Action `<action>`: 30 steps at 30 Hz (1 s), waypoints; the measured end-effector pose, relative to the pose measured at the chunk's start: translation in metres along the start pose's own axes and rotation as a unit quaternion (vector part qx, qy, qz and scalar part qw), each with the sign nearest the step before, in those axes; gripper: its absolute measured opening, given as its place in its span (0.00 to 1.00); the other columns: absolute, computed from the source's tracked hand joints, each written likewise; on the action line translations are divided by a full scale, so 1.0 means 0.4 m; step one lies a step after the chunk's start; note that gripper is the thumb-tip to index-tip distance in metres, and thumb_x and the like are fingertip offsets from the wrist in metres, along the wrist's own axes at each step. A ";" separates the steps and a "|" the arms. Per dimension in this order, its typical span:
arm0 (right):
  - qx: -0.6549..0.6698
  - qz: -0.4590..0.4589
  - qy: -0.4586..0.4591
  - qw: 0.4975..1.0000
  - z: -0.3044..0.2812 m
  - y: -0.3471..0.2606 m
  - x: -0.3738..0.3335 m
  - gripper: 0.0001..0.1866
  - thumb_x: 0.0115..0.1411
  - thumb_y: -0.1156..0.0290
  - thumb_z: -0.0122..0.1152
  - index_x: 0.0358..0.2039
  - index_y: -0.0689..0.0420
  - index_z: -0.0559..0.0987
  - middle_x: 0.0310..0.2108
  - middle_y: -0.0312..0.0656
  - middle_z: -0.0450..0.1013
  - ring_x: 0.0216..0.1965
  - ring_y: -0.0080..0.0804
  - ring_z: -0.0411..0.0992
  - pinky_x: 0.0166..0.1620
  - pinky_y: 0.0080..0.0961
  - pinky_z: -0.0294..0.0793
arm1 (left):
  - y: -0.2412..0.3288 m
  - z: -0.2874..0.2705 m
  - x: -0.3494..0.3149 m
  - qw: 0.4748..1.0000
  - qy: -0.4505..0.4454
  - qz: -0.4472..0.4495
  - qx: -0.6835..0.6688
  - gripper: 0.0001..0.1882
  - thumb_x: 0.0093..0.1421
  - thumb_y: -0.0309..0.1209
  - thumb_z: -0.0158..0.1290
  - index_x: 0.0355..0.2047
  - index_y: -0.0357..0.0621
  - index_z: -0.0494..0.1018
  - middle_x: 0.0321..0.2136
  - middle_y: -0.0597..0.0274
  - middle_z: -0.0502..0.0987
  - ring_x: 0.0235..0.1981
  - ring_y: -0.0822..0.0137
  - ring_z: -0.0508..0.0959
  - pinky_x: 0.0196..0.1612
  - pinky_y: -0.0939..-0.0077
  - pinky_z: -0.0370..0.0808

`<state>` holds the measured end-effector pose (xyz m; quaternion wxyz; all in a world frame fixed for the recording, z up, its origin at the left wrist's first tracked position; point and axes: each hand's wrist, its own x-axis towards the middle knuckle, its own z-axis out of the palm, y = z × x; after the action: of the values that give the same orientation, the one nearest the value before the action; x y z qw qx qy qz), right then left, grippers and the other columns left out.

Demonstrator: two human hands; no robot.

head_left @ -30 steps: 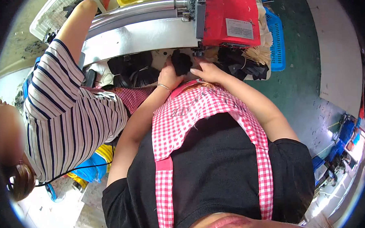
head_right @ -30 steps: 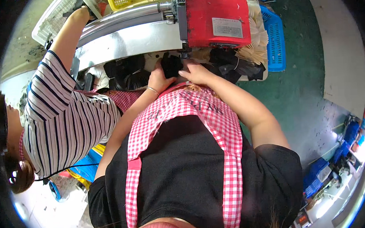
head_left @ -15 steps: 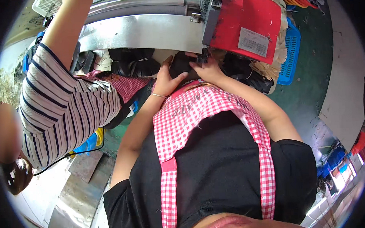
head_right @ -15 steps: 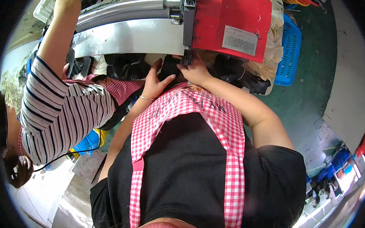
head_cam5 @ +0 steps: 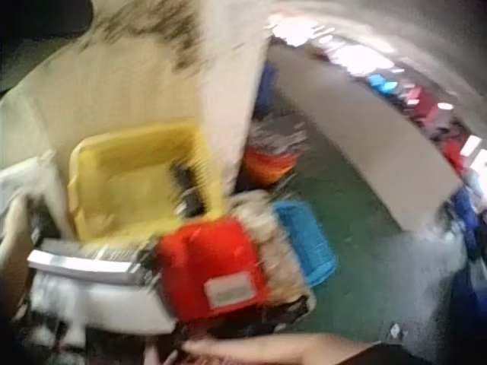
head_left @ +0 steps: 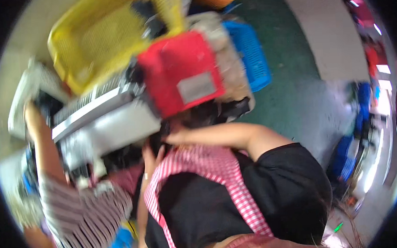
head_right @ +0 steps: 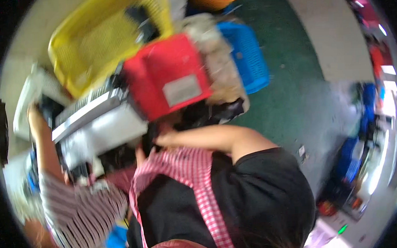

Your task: The person processes black shoe soles using a roller machine in a workshop. They pick up individual soles from a pile, feed them into the machine's rollers, and place the processed items into a yellow basket. A coworker performs a similar task at an adjacent station.

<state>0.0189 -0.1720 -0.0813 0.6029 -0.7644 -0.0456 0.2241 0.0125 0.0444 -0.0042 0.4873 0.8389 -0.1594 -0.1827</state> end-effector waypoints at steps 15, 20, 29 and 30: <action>-0.183 0.006 0.043 0.982 -0.083 -0.260 -0.053 0.18 0.46 0.62 0.69 0.37 0.58 0.83 0.35 0.51 0.80 0.39 0.47 0.80 0.43 0.42 0.78 | 0.253 -0.136 0.013 0.992 -0.056 -0.052 0.102 0.26 0.58 0.27 0.63 0.57 0.41 0.74 0.55 0.44 0.73 0.56 0.50 0.76 0.60 0.57 0.72; -0.152 -0.050 -0.048 0.986 -0.037 -0.153 0.007 0.28 0.45 0.59 0.67 0.48 0.56 0.81 0.43 0.56 0.78 0.46 0.54 0.77 0.50 0.46 0.77 | 0.295 -0.325 0.065 0.991 0.083 -0.047 0.097 0.27 0.58 0.28 0.63 0.58 0.42 0.74 0.56 0.44 0.72 0.58 0.50 0.75 0.61 0.57 0.71; -0.079 -0.134 0.045 0.987 -0.061 -0.137 -0.033 0.25 0.43 0.63 0.70 0.46 0.53 0.83 0.40 0.51 0.75 0.50 0.53 0.74 0.52 0.46 0.75 | 0.351 -0.705 0.304 0.955 0.258 -0.023 0.144 0.28 0.60 0.30 0.63 0.60 0.43 0.72 0.58 0.44 0.71 0.60 0.50 0.73 0.63 0.57 0.69; -0.090 -0.121 0.003 0.989 -0.077 -0.175 -0.039 0.28 0.43 0.62 0.71 0.49 0.52 0.83 0.42 0.52 0.75 0.50 0.54 0.74 0.52 0.46 0.75 | 0.349 -0.725 0.321 0.954 0.260 -0.023 0.145 0.28 0.60 0.30 0.63 0.61 0.43 0.72 0.59 0.44 0.71 0.60 0.50 0.73 0.63 0.57 0.69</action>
<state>0.0313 -0.1863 -0.0056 0.5544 -0.8050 -0.1559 0.1424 0.2472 0.1410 0.2316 0.3807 0.9224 -0.0330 0.0556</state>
